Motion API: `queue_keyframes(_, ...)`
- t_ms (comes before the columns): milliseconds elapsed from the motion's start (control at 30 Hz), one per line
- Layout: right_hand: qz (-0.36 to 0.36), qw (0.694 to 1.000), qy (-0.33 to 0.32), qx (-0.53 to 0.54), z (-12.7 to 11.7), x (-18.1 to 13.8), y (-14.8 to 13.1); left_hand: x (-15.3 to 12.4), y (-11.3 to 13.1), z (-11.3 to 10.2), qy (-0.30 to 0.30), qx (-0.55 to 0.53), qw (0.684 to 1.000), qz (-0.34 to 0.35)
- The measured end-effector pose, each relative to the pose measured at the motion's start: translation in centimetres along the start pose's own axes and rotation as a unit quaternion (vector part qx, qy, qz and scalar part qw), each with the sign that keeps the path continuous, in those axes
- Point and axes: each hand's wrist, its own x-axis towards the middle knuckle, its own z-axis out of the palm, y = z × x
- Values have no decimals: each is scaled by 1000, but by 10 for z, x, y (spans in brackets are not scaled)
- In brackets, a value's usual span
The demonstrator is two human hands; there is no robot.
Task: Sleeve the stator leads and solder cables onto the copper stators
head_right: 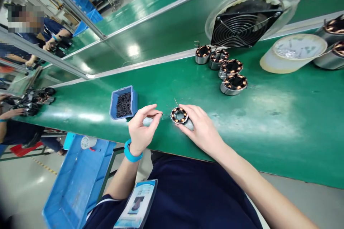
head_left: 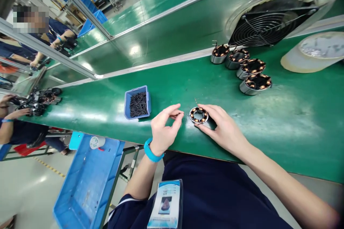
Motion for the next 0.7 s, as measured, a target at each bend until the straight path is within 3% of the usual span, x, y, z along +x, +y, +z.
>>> queue_keyframes(267,1,1000,3,-2,1,1,0,-2,-5,0,37,0,999,3)
queue_keyframes(700,-10,1000,13,-5,2,-1,1,-13,-16,21,-13,28,999,38)
